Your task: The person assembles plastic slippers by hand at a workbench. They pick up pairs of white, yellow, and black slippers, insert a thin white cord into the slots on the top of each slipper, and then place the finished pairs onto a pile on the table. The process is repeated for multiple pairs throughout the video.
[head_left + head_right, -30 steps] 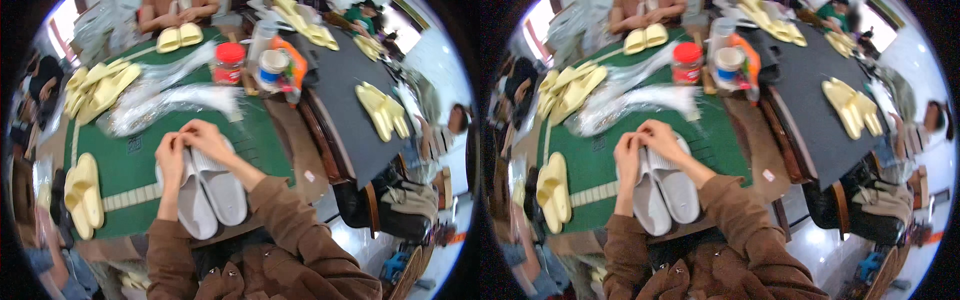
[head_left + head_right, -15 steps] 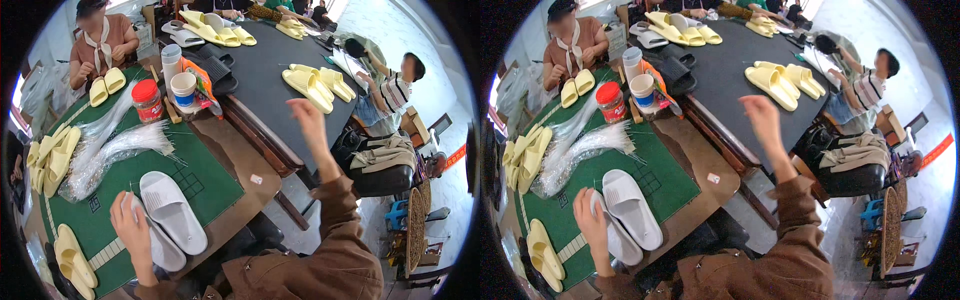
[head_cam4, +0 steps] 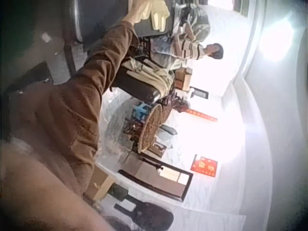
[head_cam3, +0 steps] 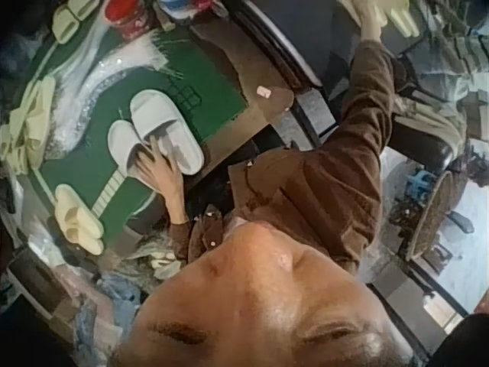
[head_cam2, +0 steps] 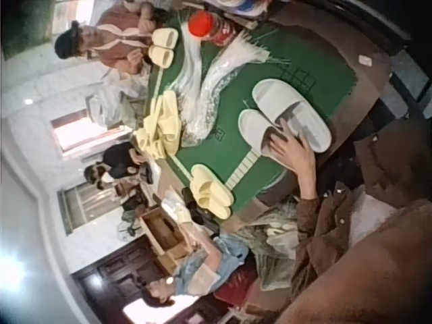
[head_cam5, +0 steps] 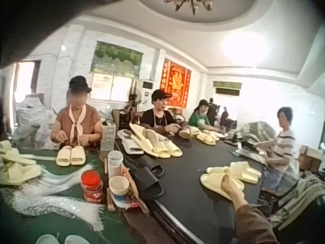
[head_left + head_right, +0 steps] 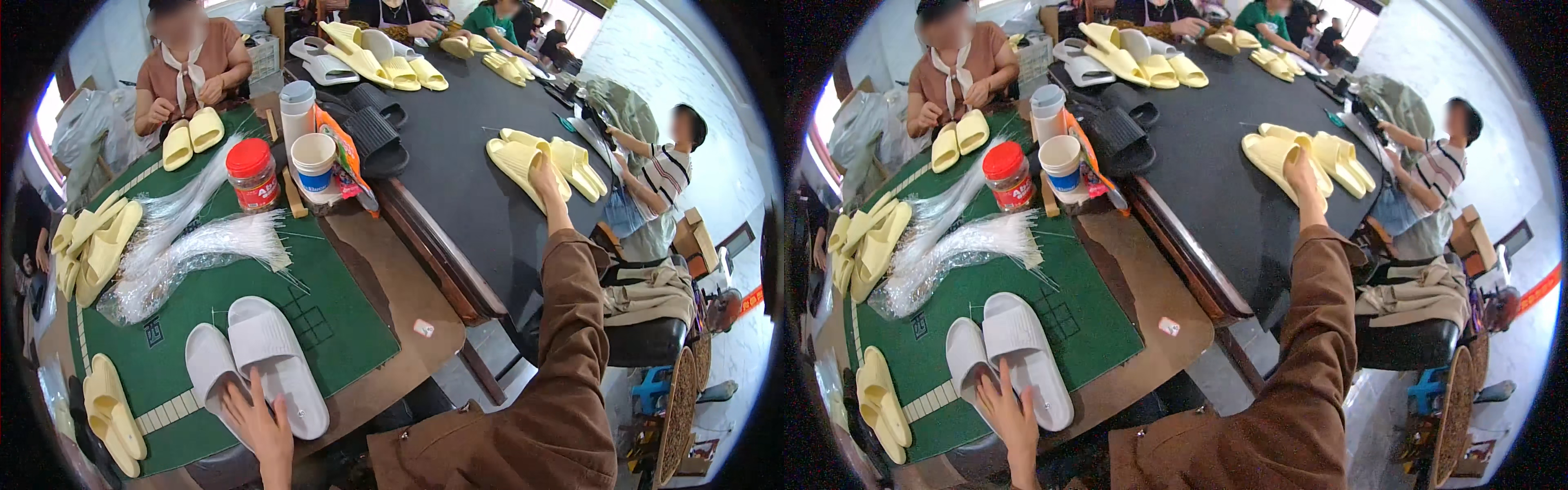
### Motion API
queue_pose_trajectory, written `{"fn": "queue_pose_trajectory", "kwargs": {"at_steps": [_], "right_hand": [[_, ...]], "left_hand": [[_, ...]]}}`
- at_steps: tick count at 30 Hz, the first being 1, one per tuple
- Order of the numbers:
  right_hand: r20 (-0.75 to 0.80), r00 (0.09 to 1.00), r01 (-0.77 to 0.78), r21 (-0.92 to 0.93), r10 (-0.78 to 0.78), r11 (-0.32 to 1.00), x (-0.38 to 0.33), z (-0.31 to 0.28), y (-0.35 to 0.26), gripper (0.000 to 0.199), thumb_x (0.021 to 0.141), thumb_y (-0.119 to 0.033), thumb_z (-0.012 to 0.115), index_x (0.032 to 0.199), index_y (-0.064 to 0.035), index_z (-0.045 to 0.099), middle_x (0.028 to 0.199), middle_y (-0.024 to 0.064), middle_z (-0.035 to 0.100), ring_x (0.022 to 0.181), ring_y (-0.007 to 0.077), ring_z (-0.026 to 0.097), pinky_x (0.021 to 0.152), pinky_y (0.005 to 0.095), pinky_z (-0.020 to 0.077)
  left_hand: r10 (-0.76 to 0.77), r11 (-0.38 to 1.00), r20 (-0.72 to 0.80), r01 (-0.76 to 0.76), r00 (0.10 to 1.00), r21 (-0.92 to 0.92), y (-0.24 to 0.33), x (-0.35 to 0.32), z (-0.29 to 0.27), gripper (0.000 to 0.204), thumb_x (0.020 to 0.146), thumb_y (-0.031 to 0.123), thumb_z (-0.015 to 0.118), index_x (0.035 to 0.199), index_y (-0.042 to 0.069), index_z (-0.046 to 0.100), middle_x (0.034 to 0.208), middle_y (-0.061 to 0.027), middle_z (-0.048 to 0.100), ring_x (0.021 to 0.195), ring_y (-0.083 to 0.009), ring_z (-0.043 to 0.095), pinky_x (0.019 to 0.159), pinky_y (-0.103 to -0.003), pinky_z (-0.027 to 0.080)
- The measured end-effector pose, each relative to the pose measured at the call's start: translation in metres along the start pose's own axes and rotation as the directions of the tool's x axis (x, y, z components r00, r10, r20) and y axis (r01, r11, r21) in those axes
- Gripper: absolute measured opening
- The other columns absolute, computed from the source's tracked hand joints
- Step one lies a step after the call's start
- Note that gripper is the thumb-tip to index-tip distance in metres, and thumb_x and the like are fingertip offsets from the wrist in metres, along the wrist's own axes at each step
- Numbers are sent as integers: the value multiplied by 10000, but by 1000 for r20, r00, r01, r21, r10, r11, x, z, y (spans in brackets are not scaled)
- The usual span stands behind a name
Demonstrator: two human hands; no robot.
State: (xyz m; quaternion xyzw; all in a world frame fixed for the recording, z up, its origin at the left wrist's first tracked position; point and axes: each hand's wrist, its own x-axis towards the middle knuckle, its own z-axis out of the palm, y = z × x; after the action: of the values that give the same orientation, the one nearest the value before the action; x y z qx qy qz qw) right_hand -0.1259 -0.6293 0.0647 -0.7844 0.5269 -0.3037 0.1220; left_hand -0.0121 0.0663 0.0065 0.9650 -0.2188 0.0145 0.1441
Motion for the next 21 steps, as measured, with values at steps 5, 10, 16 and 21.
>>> {"fn": "queue_pose_trajectory", "kwargs": {"at_steps": [5, 10, 16, 21], "right_hand": [[44, 996, 89, -192, -82, 977, 12, -20, 2, 411, 897, -338, 473, 1121, -31, 631, 1059, 254, 653, 1000, 413, 612, 874, 453, 455], [215, 964, 206, -218, -159, 954, -37, -46, -32, 379, 878, -316, 503, 1037, -10, 658, 1023, 257, 652, 952, 417, 625, 833, 453, 472], [208, 886, 455, -223, -414, 862, -162, -94, -63, 330, 844, -135, 530, 1109, 49, 597, 1014, 267, 646, 979, 399, 621, 884, 455, 476], [266, 901, 389, -147, -342, 910, -221, -106, -73, 350, 837, -104, 531, 1150, 52, 550, 1093, 260, 617, 1005, 396, 602, 861, 471, 470]], "left_hand": [[-7, 995, 93, -3, 996, 101, 2, 7, 6, 535, 888, 269, 557, 1376, 72, 458, 1433, -305, 299, 1330, -503, 238, 1108, -590, 156], [62, 996, 0, -61, 998, 71, -6, 13, 15, 541, 858, 194, 540, 1347, -6, 424, 1376, -327, 326, 1280, -526, 286, 1094, -612, 177], [104, 995, -39, -104, 994, -1, -2, 22, 11, 504, 870, 133, 517, 1330, -42, 411, 1322, -320, 360, 1243, -522, 340, 1090, -589, 225], [118, 993, -78, -118, 990, -6, -56, 21, 1, 476, 872, 38, 493, 1341, -7, 429, 1313, -286, 399, 1241, -476, 376, 1092, -564, 261]]}}
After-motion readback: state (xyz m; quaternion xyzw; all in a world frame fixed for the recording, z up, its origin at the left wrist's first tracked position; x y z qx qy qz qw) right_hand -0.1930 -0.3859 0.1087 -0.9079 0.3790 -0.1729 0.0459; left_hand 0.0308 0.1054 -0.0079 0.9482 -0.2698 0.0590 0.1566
